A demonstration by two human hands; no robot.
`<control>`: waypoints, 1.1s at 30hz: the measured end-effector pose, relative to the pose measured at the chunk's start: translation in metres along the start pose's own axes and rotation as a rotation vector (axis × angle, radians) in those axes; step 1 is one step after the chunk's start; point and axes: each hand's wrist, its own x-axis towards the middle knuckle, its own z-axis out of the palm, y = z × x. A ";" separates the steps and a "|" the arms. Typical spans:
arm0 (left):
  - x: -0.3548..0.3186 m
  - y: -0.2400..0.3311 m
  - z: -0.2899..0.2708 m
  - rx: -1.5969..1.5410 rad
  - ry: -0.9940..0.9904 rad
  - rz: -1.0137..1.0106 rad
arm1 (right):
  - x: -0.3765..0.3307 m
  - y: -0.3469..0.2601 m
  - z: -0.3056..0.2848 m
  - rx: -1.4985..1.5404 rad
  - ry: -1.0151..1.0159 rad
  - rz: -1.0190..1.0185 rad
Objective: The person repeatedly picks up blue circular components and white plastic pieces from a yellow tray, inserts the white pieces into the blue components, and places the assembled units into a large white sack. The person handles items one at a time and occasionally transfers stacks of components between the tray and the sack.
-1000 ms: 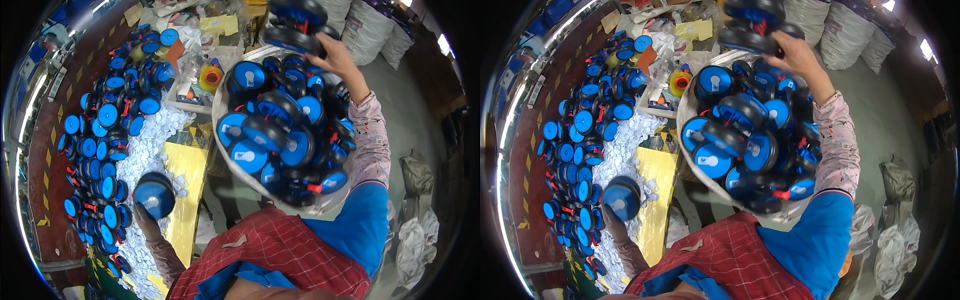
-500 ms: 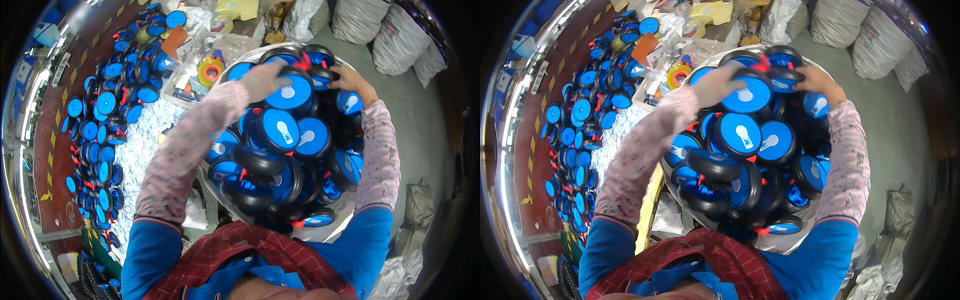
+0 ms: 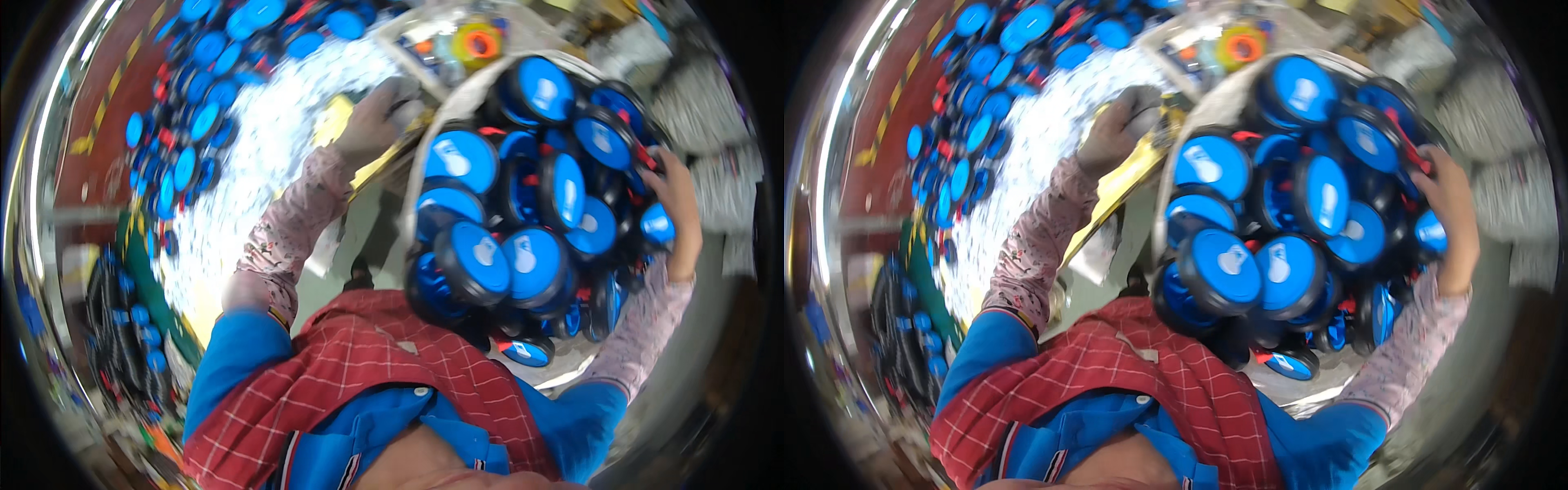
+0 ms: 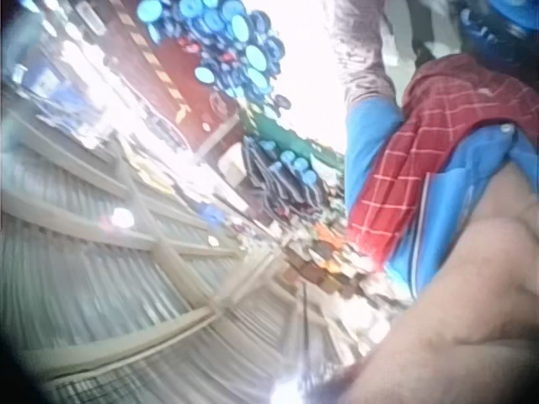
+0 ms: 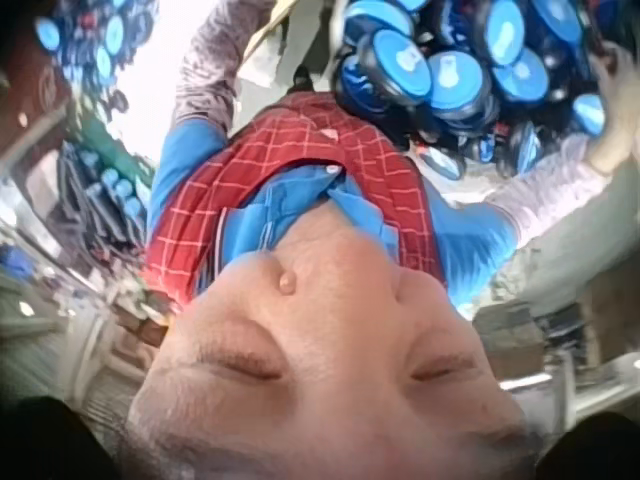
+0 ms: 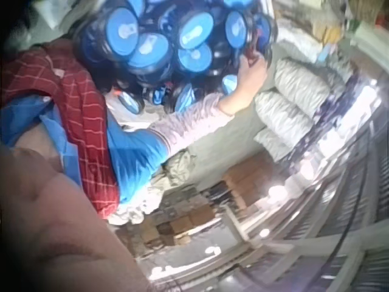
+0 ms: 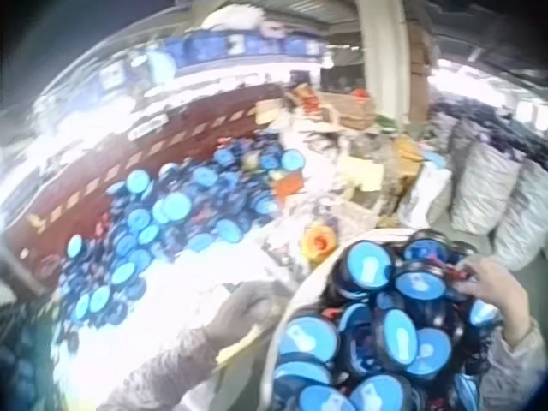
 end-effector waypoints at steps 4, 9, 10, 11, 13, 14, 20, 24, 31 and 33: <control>-0.182 -0.088 -0.075 0.048 0.228 -0.393 | 0.006 -0.092 0.002 0.130 -0.090 -0.244; -0.382 -0.096 -0.135 -0.213 0.270 -0.819 | 0.039 -0.293 0.008 0.076 -0.264 -0.486; -0.407 -0.098 -0.143 -0.300 0.355 -0.793 | 0.039 -0.335 0.014 0.044 -0.213 -0.601; -0.432 -0.110 -0.154 -0.307 0.414 -0.795 | 0.039 -0.385 0.021 0.016 -0.284 -0.614; -0.495 -0.121 -0.176 -0.288 0.556 -0.853 | 0.051 -0.480 0.067 0.012 -0.378 -0.730; -0.523 -0.127 -0.189 -0.286 0.606 -0.859 | 0.052 -0.525 0.098 0.053 -0.382 -0.854; -0.683 -0.212 -0.264 -0.170 0.051 -0.936 | -0.036 -0.756 0.348 0.413 -0.768 -1.001; -0.704 -0.236 -0.282 -0.113 -0.014 -0.753 | -0.143 -0.838 0.479 0.513 -0.731 -0.901; -0.656 -0.269 -0.326 0.134 0.087 -0.718 | -0.168 -0.902 0.530 0.317 -0.466 -0.887; -0.646 -0.280 -0.336 0.157 0.148 -0.692 | -0.152 -0.901 0.541 0.465 -0.397 -0.879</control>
